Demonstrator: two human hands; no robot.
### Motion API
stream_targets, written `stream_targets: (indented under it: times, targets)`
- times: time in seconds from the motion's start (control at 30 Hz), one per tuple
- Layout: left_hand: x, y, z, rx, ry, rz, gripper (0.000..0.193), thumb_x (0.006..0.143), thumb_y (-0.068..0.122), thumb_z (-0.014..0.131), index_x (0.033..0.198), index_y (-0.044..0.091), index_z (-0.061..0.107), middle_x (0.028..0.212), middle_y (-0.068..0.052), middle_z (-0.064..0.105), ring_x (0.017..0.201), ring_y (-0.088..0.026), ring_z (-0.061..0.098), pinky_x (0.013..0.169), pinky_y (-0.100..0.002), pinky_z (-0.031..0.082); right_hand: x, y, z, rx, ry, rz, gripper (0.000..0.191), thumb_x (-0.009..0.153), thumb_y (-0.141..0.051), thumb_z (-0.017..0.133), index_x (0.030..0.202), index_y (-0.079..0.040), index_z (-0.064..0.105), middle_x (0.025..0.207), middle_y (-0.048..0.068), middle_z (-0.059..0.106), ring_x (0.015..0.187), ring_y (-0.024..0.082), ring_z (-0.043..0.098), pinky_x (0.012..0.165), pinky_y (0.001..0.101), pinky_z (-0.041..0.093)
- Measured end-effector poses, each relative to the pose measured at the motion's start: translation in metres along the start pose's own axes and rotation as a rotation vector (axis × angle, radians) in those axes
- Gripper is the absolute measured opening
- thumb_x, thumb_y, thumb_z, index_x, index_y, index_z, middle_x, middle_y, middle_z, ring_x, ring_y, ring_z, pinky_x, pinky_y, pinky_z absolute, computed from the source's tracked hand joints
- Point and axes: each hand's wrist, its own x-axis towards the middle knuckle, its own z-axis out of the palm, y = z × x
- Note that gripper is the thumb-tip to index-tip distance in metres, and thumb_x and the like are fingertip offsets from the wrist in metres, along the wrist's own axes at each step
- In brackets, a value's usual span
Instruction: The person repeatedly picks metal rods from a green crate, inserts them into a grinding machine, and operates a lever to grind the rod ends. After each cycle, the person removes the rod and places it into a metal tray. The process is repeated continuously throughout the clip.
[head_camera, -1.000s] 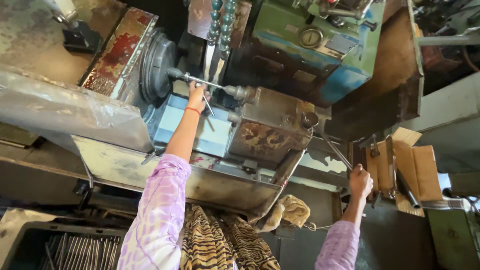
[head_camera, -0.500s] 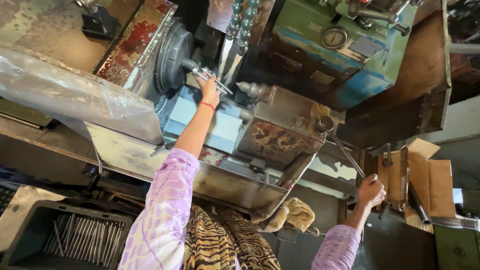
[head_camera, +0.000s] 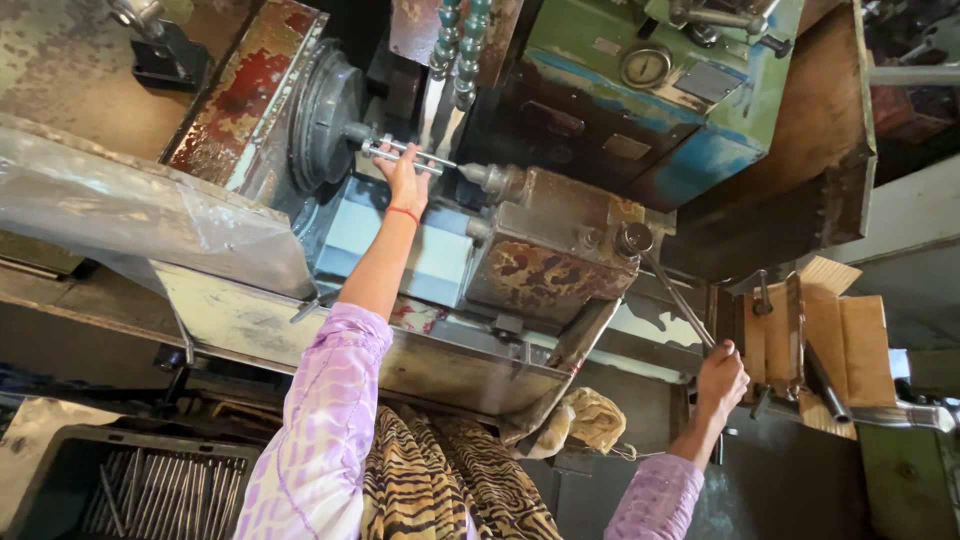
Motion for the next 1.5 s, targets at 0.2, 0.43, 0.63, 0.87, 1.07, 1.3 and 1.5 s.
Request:
stream_targets:
  times: [0.2,0.43,0.63,0.87,1.07,1.3,1.5]
  targets:
    - [-0.001,-0.001,0.0,-0.043,-0.023,0.012,0.062,0.089,-0.004,0.067,0.133,0.025,0.034,0.127,-0.005,0.047,0.106,-0.024,0.057,0.098,-0.067,0.045,-0.004,0.009,-0.002,-0.098,-0.016,-0.044,0.053,0.113,-0.046,0.042,0.104,-0.001,0.069,0.104,0.029,0.068,0.097,0.054,0.063,0.08,0.0638,0.048]
    - [-0.009,0.003,0.005,-0.033,-0.03,0.008,0.065,0.088,-0.004,0.068,0.135,0.027,0.036,0.131,-0.003,0.045,0.108,-0.023,0.054,0.097,-0.067,0.046,-0.02,0.018,0.003,0.052,0.051,-0.088,0.041,0.106,-0.046,0.05,0.116,-0.009,0.066,0.102,0.027,0.066,0.094,0.05,0.064,0.078,0.0605,0.049]
    - [-0.012,0.005,0.007,-0.029,-0.029,0.009,0.066,0.087,-0.004,0.069,0.135,0.027,0.036,0.129,-0.004,0.046,0.108,-0.024,0.053,0.096,-0.067,0.045,-0.019,0.015,0.001,-0.025,-0.089,0.1,0.049,0.109,-0.059,0.06,0.119,-0.01,0.06,0.094,0.023,0.071,0.095,0.049,0.067,0.081,0.0584,0.05]
    - [-0.012,0.005,0.017,0.073,0.137,0.018,0.057,0.088,-0.002,0.069,0.13,0.022,0.038,0.119,0.004,0.051,0.099,-0.015,0.056,0.087,-0.057,0.051,-0.051,0.012,-0.001,0.358,-0.031,0.073,0.057,0.097,-0.039,0.061,0.146,-0.016,0.044,0.08,0.015,0.067,0.078,0.034,0.067,0.074,0.0479,0.05]
    - [-0.046,0.04,0.061,0.038,-0.046,0.201,0.025,0.097,0.017,0.07,0.096,0.016,0.045,0.075,0.003,0.042,0.059,-0.009,0.04,0.051,-0.031,0.034,-0.228,0.022,0.034,1.082,0.212,0.772,0.031,0.105,-0.034,0.069,0.097,-0.004,0.063,0.079,0.002,0.053,0.063,0.013,0.041,0.051,0.03,0.03]
    - [-0.188,0.109,-0.01,0.192,-0.589,0.049,0.029,0.103,0.031,0.065,0.086,0.014,0.05,0.067,0.006,0.035,0.056,-0.007,0.036,0.049,-0.025,0.028,-0.354,0.029,0.063,1.34,-0.188,1.456,0.028,0.1,-0.031,0.074,0.086,-0.014,0.056,0.069,-0.003,0.05,0.054,0.009,0.039,0.047,0.0269,0.029]
    - [-0.248,0.145,-0.136,0.576,-0.406,0.04,0.027,0.096,0.026,0.074,0.08,0.011,0.06,0.065,0.006,0.049,0.054,-0.005,0.04,0.049,-0.026,0.031,-0.32,0.011,0.03,1.495,-0.042,0.974,0.048,0.098,-0.03,0.079,0.07,-0.021,0.042,0.057,-0.004,0.04,0.044,0.009,0.037,0.04,0.0277,0.029]
